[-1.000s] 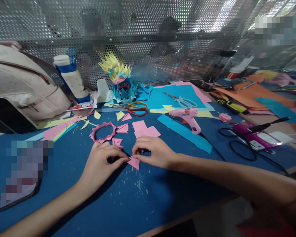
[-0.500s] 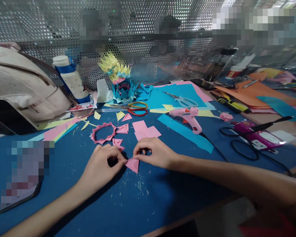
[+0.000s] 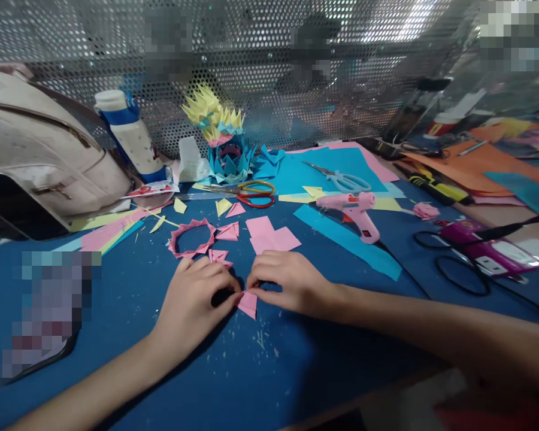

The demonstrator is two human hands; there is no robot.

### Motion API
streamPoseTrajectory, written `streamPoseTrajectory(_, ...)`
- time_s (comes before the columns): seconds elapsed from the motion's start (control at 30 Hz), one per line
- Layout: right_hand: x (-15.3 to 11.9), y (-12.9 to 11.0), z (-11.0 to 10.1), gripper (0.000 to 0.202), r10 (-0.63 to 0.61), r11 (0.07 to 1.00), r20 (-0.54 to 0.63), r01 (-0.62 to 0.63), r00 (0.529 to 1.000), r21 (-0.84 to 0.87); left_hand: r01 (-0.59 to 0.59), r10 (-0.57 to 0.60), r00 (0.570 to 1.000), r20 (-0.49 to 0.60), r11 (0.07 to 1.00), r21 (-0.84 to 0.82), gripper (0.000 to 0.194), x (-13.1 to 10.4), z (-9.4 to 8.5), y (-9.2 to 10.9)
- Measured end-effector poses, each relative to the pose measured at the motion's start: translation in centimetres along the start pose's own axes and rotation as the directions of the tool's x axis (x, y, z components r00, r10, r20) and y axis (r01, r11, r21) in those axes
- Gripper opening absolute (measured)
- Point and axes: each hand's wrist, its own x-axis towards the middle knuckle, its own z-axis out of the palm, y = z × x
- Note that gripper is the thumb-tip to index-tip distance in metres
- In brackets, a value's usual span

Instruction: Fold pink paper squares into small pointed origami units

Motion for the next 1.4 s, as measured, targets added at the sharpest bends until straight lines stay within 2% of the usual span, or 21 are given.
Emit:
streamPoseTrajectory(0.2, -0.2, 0.0, 0.2, 0.014, -0.078, 0.991, -0.007, 0.076, 0.997, -0.112, -0.108, 0.115, 0.991, -0.067, 0.989, 0.105, 0.018, -0.2, 0.2, 0.1)
streamPoseTrajectory(0.4, -0.5, 0.0, -0.2, 0.020, -0.173, 0.938, 0.088, 0.191, 0.981, -0.289, -0.217, 0.235, 0.969, -0.075, 0.957, 0.191, 0.034, -0.7, 0.0, 0.0)
streamPoseTrajectory(0.53, -0.3, -0.3, -1.0, 0.018, -0.219, 0.903, 0.153, 0.260, 0.964, -0.343, -0.263, 0.288, 0.956, -0.061, 0.929, 0.261, 0.044, -1.4, -0.1, 0.0)
streamPoseTrajectory(0.7, -0.2, -0.5, -2.0, 0.016, -0.250, 0.870, 0.200, 0.310, 0.947, -0.383, -0.297, 0.341, 0.937, -0.068, 0.887, 0.355, 0.039, -2.5, 0.1, 0.5)
streamPoseTrajectory(0.87, -0.3, -0.5, -2.5, 0.022, -0.252, 0.871, 0.220, 0.319, 0.943, -0.373, -0.303, 0.368, 0.927, -0.066, 0.842, 0.446, 0.040, -3.4, 0.6, 1.0)
streamPoseTrajectory(0.97, -0.5, -0.2, -2.4, 0.022, -0.276, 0.870, 0.207, 0.335, 0.939, -0.361, -0.304, 0.375, 0.924, -0.082, 0.846, 0.437, 0.036, -4.0, 0.5, 1.0)
streamPoseTrajectory(1.07, -0.6, 0.2, -2.0, 0.019, -0.310, 0.863, 0.166, 0.351, 0.936, -0.364, -0.355, 0.430, 0.897, -0.105, 0.841, 0.407, 0.040, -4.6, 0.3, 1.1)
streamPoseTrajectory(1.13, -0.7, 0.5, -1.8, 0.018, -0.323, 0.857, 0.151, 0.356, 0.934, -0.373, -0.355, 0.430, 0.897, -0.101, 0.837, 0.416, 0.043, -5.0, 0.4, 1.3)
streamPoseTrajectory(1.27, -0.7, 0.6, -1.7, 0.018, -0.331, 0.848, 0.168, 0.371, 0.929, -0.379, -0.306, 0.387, 0.912, -0.135, 0.862, 0.404, 0.029, -5.1, 1.1, 1.6)
streamPoseTrajectory(1.4, -0.7, 0.5, -1.8, 0.020, -0.320, 0.860, 0.165, 0.359, 0.933, -0.364, -0.296, 0.369, 0.919, -0.135, 0.877, 0.379, 0.029, -4.9, 1.6, 1.6)
